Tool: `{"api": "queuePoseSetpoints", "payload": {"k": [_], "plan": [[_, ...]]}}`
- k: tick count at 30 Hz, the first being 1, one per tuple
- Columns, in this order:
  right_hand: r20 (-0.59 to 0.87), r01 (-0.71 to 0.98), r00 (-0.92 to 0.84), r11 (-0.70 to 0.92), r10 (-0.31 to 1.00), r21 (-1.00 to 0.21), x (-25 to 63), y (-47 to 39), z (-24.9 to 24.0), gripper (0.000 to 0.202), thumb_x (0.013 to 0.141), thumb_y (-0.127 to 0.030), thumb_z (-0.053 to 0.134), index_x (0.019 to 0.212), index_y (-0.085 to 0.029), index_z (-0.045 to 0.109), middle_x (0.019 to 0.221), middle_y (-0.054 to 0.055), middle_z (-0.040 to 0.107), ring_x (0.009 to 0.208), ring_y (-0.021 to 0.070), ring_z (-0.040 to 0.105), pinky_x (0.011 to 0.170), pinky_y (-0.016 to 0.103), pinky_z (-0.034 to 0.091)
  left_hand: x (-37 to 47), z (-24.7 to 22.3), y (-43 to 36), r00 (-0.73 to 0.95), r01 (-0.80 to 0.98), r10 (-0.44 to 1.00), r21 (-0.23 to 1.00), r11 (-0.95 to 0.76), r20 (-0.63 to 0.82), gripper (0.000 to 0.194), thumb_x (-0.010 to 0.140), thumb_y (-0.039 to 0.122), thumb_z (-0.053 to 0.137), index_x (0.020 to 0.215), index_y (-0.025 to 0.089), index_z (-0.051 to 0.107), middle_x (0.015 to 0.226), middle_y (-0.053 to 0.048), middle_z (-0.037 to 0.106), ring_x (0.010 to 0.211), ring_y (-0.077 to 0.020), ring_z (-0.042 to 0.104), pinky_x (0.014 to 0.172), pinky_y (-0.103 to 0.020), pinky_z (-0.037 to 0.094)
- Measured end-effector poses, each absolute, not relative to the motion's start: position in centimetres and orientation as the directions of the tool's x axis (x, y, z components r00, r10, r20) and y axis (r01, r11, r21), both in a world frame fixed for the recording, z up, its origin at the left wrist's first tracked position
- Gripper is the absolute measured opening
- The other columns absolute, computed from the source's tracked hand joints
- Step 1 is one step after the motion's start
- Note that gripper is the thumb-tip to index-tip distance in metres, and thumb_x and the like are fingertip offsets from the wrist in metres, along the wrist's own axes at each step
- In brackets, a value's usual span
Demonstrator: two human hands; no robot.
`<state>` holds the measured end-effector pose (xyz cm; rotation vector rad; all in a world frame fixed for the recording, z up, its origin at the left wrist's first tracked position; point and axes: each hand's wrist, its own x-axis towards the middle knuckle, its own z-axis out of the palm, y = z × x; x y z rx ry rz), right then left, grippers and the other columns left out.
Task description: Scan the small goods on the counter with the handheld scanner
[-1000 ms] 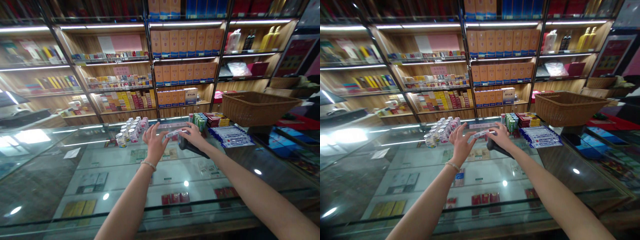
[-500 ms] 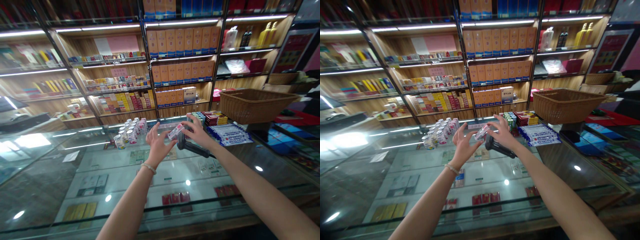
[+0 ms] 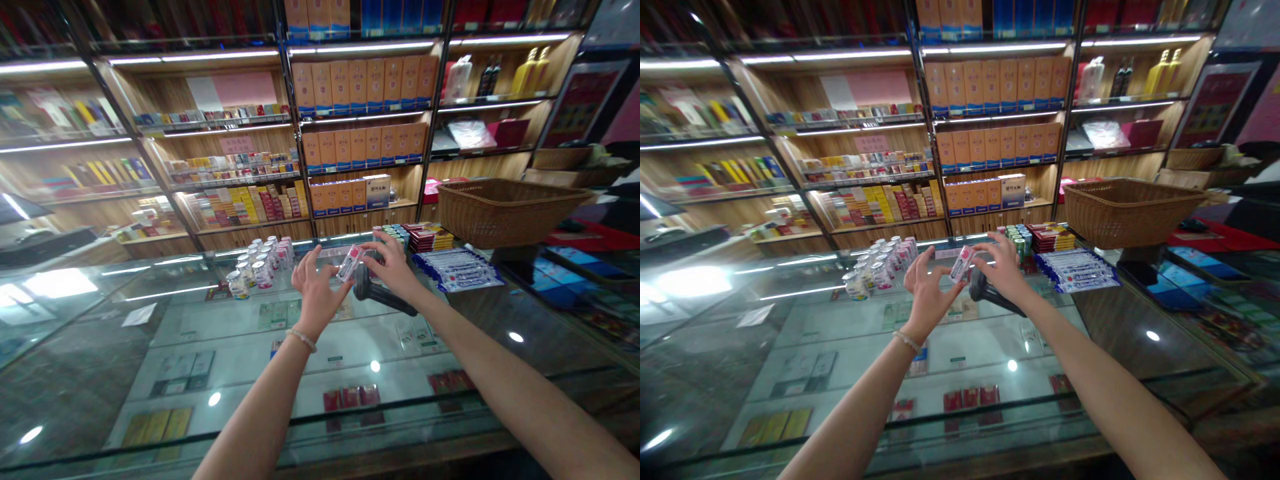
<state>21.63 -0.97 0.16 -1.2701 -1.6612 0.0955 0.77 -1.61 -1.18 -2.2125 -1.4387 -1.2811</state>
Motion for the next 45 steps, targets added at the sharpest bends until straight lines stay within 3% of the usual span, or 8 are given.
{"api": "queuePoseSetpoints", "payload": {"k": [7, 14, 22, 28, 32, 36, 40, 45], "plan": [[0.707, 0.599, 0.112, 0.521, 0.698, -0.608, 20.0, -1.4, 0.0, 0.032, 0.095, -0.055, 0.062, 0.107, -0.030, 0.079, 0.141, 0.010, 0.059, 0.138, 0.0321, 0.046, 0.120, 0.057, 0.033, 1.9, -2.1, -1.7, 0.043, 0.857, 0.592, 0.275, -0.436, 0.805, 0.035, 0.080, 0.049, 0.082, 0.093, 0.020, 0.069, 0.157, -0.018, 0.045, 0.147, -0.0403, 0.038, 0.121, -0.062, 0.027], [0.726, 0.655, 0.091, 0.508, 0.682, -0.559, 18.9, -2.5, 0.5, 0.028, 0.093, -0.049, 0.065, 0.108, -0.030, 0.079, 0.142, 0.009, 0.059, 0.138, 0.0330, 0.046, 0.118, 0.058, 0.033, 2.0, -2.2, -1.8, 0.031, 0.883, 0.608, 0.263, -0.388, 0.793, 0.037, 0.082, 0.054, 0.079, 0.089, 0.020, 0.066, 0.156, -0.018, 0.048, 0.146, -0.0400, 0.040, 0.119, -0.062, 0.030], [0.695, 0.729, 0.020, 0.466, 0.719, -0.502, 18.2, -1.6, 2.7, 0.023, 0.089, -0.049, 0.072, 0.095, -0.028, 0.079, 0.143, 0.009, 0.061, 0.143, 0.0354, 0.039, 0.117, 0.060, 0.031, 1.5, -1.7, -1.8, 0.024, 0.899, 0.649, 0.268, -0.347, 0.761, 0.038, 0.082, 0.055, 0.078, 0.093, 0.020, 0.067, 0.156, -0.019, 0.047, 0.146, -0.0401, 0.040, 0.119, -0.061, 0.031], [0.692, 0.766, -0.043, 0.468, 0.721, -0.440, 16.7, -0.1, 3.8, 0.020, 0.091, -0.045, 0.072, 0.095, -0.028, 0.080, 0.145, 0.009, 0.059, 0.144, 0.0344, 0.039, 0.118, 0.060, 0.028, -0.2, -0.1, -1.4, 0.067, 0.939, 0.766, 0.220, -0.265, 0.639, 0.059, 0.074, 0.054, 0.086, 0.117, 0.019, 0.067, 0.167, -0.024, 0.031, 0.154, -0.0443, 0.029, 0.120, -0.070, 0.028], [0.672, 0.775, -0.045, 0.450, 0.739, -0.443, 15.5, 1.0, 3.6, 0.019, 0.092, -0.044, 0.071, 0.093, -0.028, 0.080, 0.145, 0.008, 0.060, 0.144, 0.0341, 0.039, 0.118, 0.059, 0.027, -2.1, 0.7, -0.9, 0.068, 0.954, 0.829, 0.208, -0.217, 0.555, 0.087, 0.070, 0.052, 0.089, 0.145, 0.023, 0.055, 0.170, -0.024, 0.024, 0.157, -0.0458, 0.022, 0.120, -0.075, 0.024], [0.629, 0.772, -0.044, 0.426, 0.776, -0.472, 14.2, 2.0, 3.1, 0.019, 0.091, -0.046, 0.072, 0.094, -0.029, 0.080, 0.145, 0.008, 0.060, 0.143, 0.0338, 0.039, 0.117, 0.059, 0.027, -4.6, 0.7, -0.7, 0.129, 0.971, 0.820, 0.098, -0.220, 0.557, 0.104, 0.067, 0.048, 0.092, 0.157, 0.027, 0.043, 0.173, -0.020, 0.020, 0.160, -0.0438, 0.014, 0.123, -0.075, 0.013], [0.576, 0.767, -0.041, 0.395, 0.816, -0.505, 12.3, 2.7, 2.5, 0.019, 0.089, -0.045, 0.074, 0.096, -0.029, 0.081, 0.147, 0.008, 0.059, 0.145, 0.0340, 0.037, 0.117, 0.059, 0.027, -8.1, 0.6, -0.5, 0.203, 0.969, 0.803, 0.002, -0.246, 0.560, 0.107, 0.071, 0.046, 0.089, 0.162, 0.026, 0.037, 0.174, -0.019, 0.020, 0.161, -0.0427, 0.013, 0.125, -0.073, 0.006], [0.579, 0.761, -0.076, 0.422, 0.812, -0.492, 9.2, 3.6, 1.9, 0.022, 0.090, -0.046, 0.073, 0.097, -0.028, 0.081, 0.148, 0.009, 0.058, 0.145, 0.0338, 0.036, 0.117, 0.058, 0.026, -11.8, 0.2, -0.1, 0.208, 0.967, 0.743, -0.017, -0.255, 0.636, 0.094, 0.081, 0.053, 0.080, 0.161, 0.025, 0.039, 0.173, -0.019, 0.024, 0.162, -0.0392, 0.015, 0.128, -0.067, -0.002]]}}
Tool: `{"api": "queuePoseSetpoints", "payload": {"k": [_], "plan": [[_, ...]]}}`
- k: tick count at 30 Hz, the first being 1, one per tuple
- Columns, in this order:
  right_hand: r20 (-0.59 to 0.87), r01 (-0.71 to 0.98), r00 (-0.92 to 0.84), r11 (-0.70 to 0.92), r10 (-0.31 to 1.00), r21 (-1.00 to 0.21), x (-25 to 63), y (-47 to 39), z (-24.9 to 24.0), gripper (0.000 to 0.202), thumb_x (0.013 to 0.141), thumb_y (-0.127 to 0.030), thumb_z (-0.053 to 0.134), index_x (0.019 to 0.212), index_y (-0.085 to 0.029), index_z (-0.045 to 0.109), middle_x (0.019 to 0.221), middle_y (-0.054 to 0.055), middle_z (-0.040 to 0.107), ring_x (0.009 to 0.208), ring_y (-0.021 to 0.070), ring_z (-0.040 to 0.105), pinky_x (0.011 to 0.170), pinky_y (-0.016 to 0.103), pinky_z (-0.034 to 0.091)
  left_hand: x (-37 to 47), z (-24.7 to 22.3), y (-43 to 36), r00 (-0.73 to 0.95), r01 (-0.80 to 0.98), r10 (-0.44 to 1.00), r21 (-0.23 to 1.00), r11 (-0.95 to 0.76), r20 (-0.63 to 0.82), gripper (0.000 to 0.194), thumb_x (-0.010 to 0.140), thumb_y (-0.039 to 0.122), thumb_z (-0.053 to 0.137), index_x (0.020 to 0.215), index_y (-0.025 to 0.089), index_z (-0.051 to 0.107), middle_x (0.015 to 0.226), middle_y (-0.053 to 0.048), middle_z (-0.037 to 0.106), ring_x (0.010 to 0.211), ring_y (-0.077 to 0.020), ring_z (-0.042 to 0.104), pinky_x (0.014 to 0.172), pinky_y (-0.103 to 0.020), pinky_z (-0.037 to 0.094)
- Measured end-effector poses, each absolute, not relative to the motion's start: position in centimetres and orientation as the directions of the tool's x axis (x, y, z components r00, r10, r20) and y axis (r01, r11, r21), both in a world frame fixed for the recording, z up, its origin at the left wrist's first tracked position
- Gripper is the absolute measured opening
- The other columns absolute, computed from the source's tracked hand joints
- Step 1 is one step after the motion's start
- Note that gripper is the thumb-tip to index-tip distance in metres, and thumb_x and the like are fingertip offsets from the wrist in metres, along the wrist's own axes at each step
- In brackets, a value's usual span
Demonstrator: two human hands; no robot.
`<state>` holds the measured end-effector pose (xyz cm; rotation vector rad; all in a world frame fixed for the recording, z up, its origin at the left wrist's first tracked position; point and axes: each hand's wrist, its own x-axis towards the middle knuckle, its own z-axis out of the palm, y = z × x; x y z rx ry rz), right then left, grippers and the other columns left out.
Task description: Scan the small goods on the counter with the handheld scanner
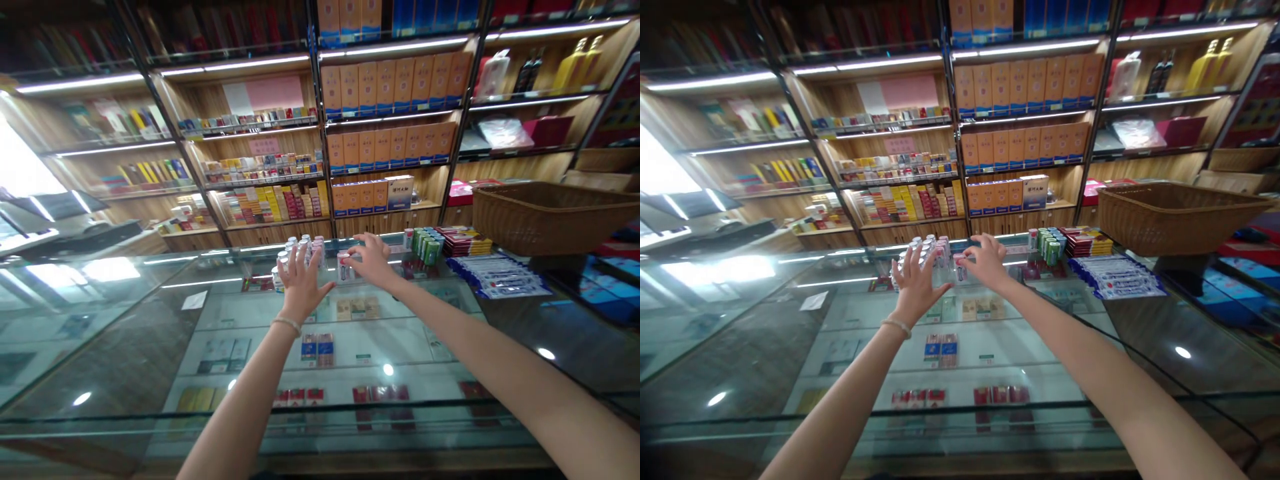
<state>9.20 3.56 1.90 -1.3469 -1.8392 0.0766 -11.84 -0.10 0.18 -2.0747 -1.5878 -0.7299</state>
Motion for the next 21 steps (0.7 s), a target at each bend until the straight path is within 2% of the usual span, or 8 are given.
{"api": "queuePoseSetpoints", "payload": {"k": [5, 11, 21], "plan": [[0.581, 0.755, -0.079, 0.429, 0.810, -0.495, 5.9, 4.7, 0.7, 0.023, 0.092, -0.047, 0.070, 0.098, -0.028, 0.081, 0.148, 0.010, 0.058, 0.145, 0.0345, 0.037, 0.115, 0.059, 0.027, -14.0, -1.1, 0.3, 0.228, 0.962, 0.722, -0.038, -0.269, 0.653, 0.092, 0.080, 0.050, 0.081, 0.160, 0.028, 0.041, 0.171, -0.017, 0.031, 0.161, -0.0382, 0.021, 0.128, -0.065, -0.004], [0.566, 0.767, -0.086, 0.417, 0.820, -0.488, 3.1, 6.3, -0.7, 0.024, 0.095, -0.043, 0.067, 0.102, -0.025, 0.080, 0.150, 0.012, 0.056, 0.145, 0.0344, 0.037, 0.114, 0.059, 0.027, -15.7, -1.4, 0.8, 0.190, 0.971, 0.745, -0.012, -0.237, 0.639, 0.087, 0.079, 0.045, 0.083, 0.157, 0.032, 0.046, 0.171, -0.016, 0.030, 0.159, -0.0391, 0.024, 0.128, -0.067, 0.003], [0.589, 0.777, -0.085, 0.423, 0.804, -0.466, 2.0, 9.0, -3.3, 0.022, 0.096, -0.040, 0.066, 0.102, -0.025, 0.079, 0.147, 0.012, 0.058, 0.142, 0.0345, 0.038, 0.113, 0.058, 0.027, -15.6, -1.8, 1.4, 0.152, 0.974, 0.770, 0.041, -0.225, 0.619, 0.080, 0.079, 0.036, 0.083, 0.153, 0.031, 0.051, 0.169, -0.017, 0.034, 0.159, -0.0382, 0.025, 0.127, -0.069, 0.008]]}}
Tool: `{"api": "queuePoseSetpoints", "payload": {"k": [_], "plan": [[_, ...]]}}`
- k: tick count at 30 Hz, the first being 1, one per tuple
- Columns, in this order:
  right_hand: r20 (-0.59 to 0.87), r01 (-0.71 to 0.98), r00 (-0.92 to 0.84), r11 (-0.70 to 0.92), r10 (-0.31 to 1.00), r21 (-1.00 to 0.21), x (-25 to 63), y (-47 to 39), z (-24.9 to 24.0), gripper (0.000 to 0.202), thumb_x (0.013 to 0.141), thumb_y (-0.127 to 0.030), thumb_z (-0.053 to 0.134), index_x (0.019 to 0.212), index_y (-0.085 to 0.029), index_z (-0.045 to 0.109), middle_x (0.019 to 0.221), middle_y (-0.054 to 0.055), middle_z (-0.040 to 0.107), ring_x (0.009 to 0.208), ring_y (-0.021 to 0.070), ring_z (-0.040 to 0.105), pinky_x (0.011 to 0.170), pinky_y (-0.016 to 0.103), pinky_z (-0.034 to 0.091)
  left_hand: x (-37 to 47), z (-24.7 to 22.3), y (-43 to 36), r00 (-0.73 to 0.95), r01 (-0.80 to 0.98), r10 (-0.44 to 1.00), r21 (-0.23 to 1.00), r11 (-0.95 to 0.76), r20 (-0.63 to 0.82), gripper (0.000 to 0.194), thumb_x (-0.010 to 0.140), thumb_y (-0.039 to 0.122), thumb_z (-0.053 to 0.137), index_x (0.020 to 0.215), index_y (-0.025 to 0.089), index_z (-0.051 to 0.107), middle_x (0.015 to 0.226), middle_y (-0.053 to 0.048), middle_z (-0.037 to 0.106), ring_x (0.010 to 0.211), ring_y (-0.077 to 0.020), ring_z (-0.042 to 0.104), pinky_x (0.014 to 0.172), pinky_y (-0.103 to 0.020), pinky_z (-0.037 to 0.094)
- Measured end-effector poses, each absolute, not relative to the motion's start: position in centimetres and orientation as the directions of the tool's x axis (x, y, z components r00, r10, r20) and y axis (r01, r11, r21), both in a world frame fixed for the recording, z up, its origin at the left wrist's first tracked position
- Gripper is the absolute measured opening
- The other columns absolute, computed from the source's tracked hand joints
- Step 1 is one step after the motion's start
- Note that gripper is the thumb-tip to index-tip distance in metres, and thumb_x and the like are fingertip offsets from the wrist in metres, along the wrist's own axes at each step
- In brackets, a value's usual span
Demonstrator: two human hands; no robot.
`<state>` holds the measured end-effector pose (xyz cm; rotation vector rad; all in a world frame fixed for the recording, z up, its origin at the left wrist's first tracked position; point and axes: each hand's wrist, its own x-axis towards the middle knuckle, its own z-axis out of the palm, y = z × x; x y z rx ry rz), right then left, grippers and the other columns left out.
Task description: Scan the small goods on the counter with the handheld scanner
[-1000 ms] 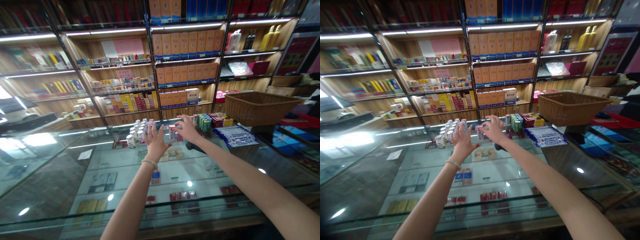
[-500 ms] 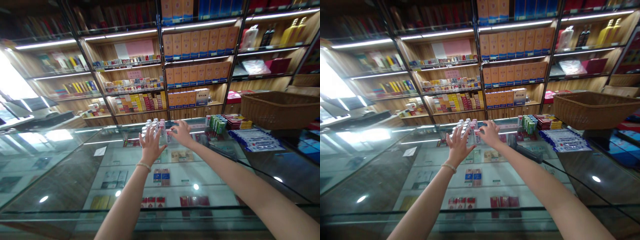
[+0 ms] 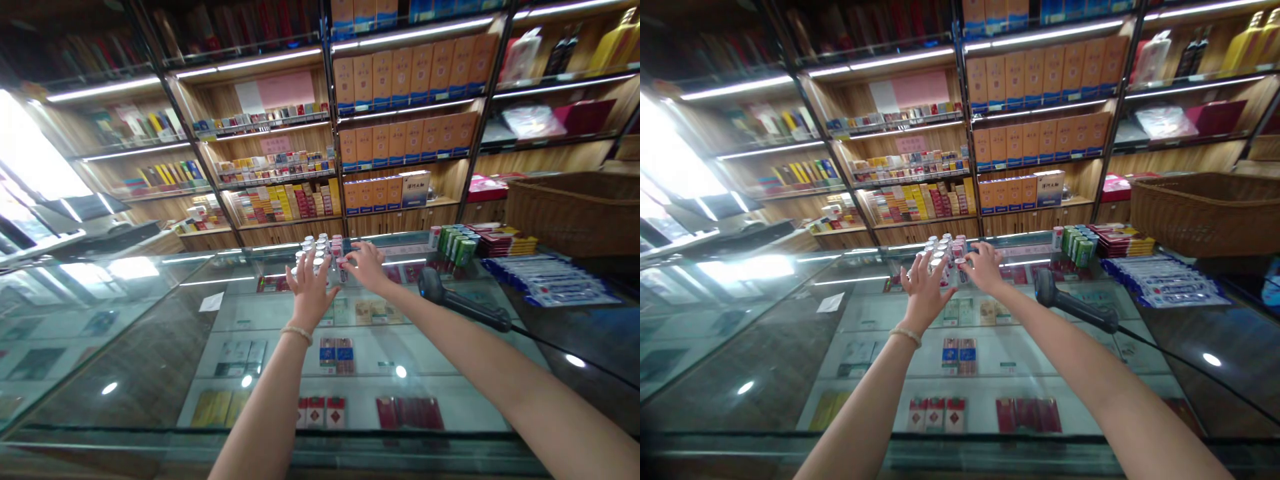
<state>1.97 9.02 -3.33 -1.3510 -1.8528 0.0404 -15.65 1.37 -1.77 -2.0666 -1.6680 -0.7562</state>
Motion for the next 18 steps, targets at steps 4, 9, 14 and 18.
{"api": "queuePoseSetpoints", "payload": {"k": [4, 9, 14, 18], "plan": [[0.577, 0.769, -0.087, 0.422, 0.812, -0.479, 1.8, 9.4, -3.8, 0.022, 0.096, -0.041, 0.065, 0.104, -0.025, 0.078, 0.146, 0.011, 0.058, 0.141, 0.0341, 0.040, 0.113, 0.057, 0.028, -15.8, -1.8, 1.5, 0.141, 0.973, 0.770, 0.058, -0.225, 0.623, 0.077, 0.080, 0.039, 0.082, 0.151, 0.032, 0.053, 0.169, -0.016, 0.035, 0.158, -0.0385, 0.027, 0.127, -0.069, 0.007], [0.560, 0.778, -0.101, 0.416, 0.823, -0.471, 1.9, 9.3, -4.1, 0.029, 0.095, -0.043, 0.063, 0.114, -0.024, 0.075, 0.148, 0.013, 0.056, 0.141, 0.0343, 0.040, 0.115, 0.056, 0.028, -16.0, -1.9, 1.6, 0.123, 0.974, 0.765, 0.071, -0.215, 0.633, 0.075, 0.080, 0.039, 0.082, 0.150, 0.032, 0.055, 0.168, -0.015, 0.036, 0.158, -0.0392, 0.027, 0.127, -0.068, 0.005], [0.586, 0.800, -0.179, 0.464, 0.790, -0.381, 2.7, 8.4, -4.5, 0.067, 0.082, -0.036, 0.072, 0.145, -0.022, 0.053, 0.161, 0.018, 0.042, 0.148, 0.0365, 0.034, 0.117, 0.056, 0.028, -16.1, -2.1, 1.7, 0.120, 0.972, 0.751, 0.077, -0.222, 0.649, 0.075, 0.081, 0.039, 0.081, 0.151, 0.032, 0.054, 0.169, -0.014, 0.035, 0.157, -0.0390, 0.028, 0.128, -0.067, 0.005], [0.583, 0.821, -0.305, 0.518, 0.753, -0.239, 3.4, 7.6, -5.3, 0.070, 0.079, -0.028, 0.071, 0.146, -0.024, 0.050, 0.166, 0.018, 0.036, 0.154, 0.0358, 0.026, 0.119, 0.058, 0.022, -16.0, -1.8, 1.5, 0.119, 0.970, 0.764, 0.091, -0.226, 0.634, 0.075, 0.081, 0.039, 0.081, 0.151, 0.032, 0.054, 0.169, -0.014, 0.035, 0.157, -0.0390, 0.027, 0.128, -0.067, 0.007]]}}
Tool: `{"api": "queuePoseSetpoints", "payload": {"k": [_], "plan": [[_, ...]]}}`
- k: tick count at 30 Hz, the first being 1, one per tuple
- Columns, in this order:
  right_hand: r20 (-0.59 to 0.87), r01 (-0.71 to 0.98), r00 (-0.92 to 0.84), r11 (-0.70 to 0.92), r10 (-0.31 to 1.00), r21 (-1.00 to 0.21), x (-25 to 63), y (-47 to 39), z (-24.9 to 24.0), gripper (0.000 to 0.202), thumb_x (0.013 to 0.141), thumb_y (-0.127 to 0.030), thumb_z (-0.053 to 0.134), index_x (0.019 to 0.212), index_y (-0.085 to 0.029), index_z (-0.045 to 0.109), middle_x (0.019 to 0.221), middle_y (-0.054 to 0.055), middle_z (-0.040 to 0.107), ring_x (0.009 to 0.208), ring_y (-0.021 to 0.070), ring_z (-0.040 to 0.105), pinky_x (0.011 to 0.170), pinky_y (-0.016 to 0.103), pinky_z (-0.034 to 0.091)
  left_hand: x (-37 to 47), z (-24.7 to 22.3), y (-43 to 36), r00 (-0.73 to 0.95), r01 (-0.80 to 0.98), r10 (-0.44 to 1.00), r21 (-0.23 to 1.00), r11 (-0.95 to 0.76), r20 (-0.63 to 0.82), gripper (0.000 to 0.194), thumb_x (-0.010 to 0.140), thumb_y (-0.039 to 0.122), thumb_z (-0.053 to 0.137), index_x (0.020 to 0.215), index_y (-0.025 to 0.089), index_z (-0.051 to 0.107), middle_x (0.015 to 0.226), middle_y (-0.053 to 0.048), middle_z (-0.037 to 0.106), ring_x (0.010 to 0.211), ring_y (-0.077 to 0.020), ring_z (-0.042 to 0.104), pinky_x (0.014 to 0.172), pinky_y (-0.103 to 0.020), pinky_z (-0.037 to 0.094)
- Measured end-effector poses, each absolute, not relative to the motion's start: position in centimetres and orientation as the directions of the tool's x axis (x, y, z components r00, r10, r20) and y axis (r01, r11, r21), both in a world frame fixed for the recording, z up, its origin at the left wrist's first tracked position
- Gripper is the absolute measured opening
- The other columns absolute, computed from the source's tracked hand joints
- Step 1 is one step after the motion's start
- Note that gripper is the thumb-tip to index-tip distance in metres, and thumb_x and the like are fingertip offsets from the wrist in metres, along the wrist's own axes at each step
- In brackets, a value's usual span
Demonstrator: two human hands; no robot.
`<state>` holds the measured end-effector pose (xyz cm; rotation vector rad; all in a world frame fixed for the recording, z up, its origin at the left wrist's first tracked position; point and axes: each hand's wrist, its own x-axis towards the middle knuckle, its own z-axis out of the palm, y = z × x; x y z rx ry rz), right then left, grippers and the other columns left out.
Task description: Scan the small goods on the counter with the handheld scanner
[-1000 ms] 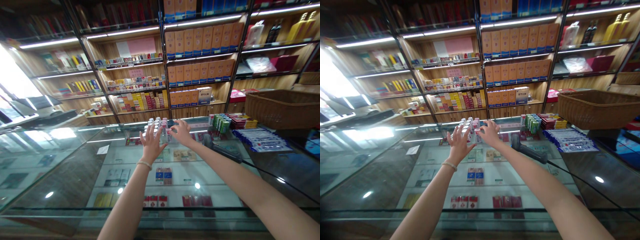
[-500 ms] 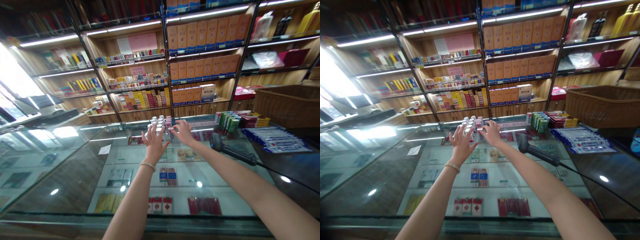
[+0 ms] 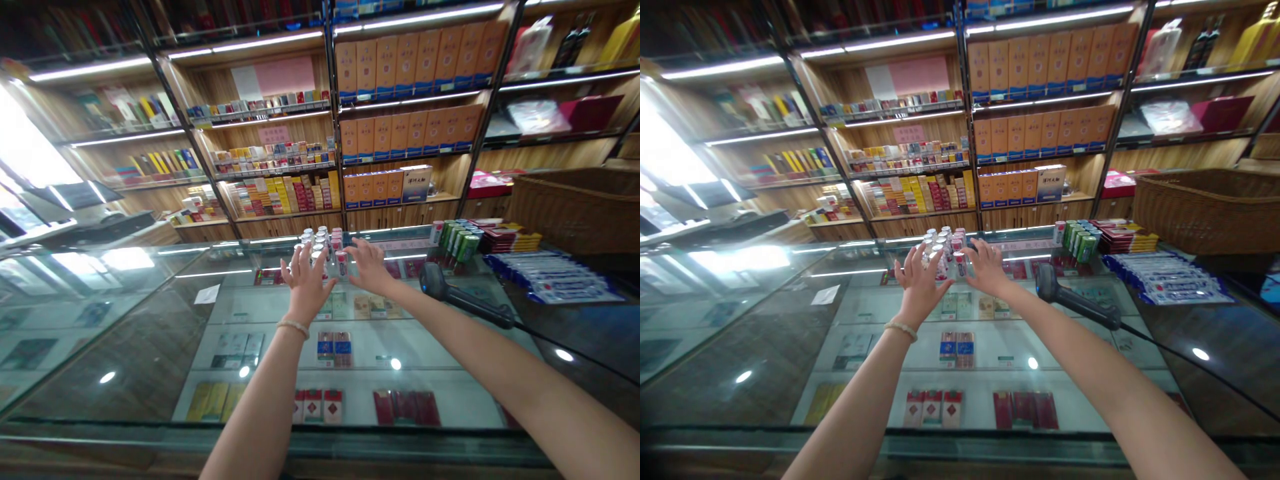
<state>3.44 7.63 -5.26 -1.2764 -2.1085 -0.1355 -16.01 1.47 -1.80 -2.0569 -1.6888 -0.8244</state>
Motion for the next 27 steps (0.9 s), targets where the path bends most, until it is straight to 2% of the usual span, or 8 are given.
{"api": "queuePoseSetpoints", "payload": {"k": [3, 9, 15, 27], "plan": [[0.591, 0.839, -0.310, 0.507, 0.745, -0.199, 3.7, 7.6, -5.7, 0.071, 0.079, -0.024, 0.070, 0.147, -0.025, 0.049, 0.166, 0.018, 0.035, 0.154, 0.0352, 0.026, 0.120, 0.057, 0.021, -15.9, -1.6, 1.3, 0.117, 0.971, 0.770, 0.090, -0.222, 0.627, 0.076, 0.080, 0.040, 0.082, 0.151, 0.032, 0.054, 0.169, -0.015, 0.034, 0.158, -0.0390, 0.026, 0.127, -0.068, 0.005], [0.598, 0.854, -0.309, 0.492, 0.740, -0.167, 3.6, 8.1, -6.1, 0.065, 0.083, -0.027, 0.070, 0.145, -0.026, 0.052, 0.164, 0.017, 0.037, 0.152, 0.0353, 0.029, 0.120, 0.056, 0.021, -16.0, -2.1, 1.5, 0.133, 0.974, 0.778, 0.064, -0.217, 0.614, 0.083, 0.077, 0.038, 0.085, 0.153, 0.032, 0.052, 0.171, -0.015, 0.031, 0.159, -0.0402, 0.024, 0.128, -0.069, 0.003], [0.604, 0.855, -0.285, 0.483, 0.745, -0.192, 3.0, 8.4, -6.0, 0.052, 0.088, -0.027, 0.065, 0.139, -0.028, 0.056, 0.162, 0.015, 0.040, 0.150, 0.0332, 0.032, 0.118, 0.055, 0.025, -16.2, -2.6, 1.8, 0.117, 0.981, 0.774, 0.048, -0.187, 0.622, 0.086, 0.076, 0.035, 0.085, 0.155, 0.032, 0.049, 0.172, -0.014, 0.030, 0.160, -0.0408, 0.020, 0.127, -0.070, 0.002], [0.612, 0.865, -0.243, 0.454, 0.753, -0.214, 1.2, 9.9, -5.8, 0.055, 0.086, -0.023, 0.062, 0.140, -0.027, 0.054, 0.163, 0.016, 0.039, 0.152, 0.0331, 0.029, 0.118, 0.057, 0.023, -16.0, -2.8, 1.9, 0.123, 0.983, 0.804, 0.041, -0.181, 0.582, 0.090, 0.075, 0.035, 0.085, 0.156, 0.030, 0.047, 0.172, -0.015, 0.028, 0.160, -0.0408, 0.018, 0.127, -0.072, 0.003]]}}
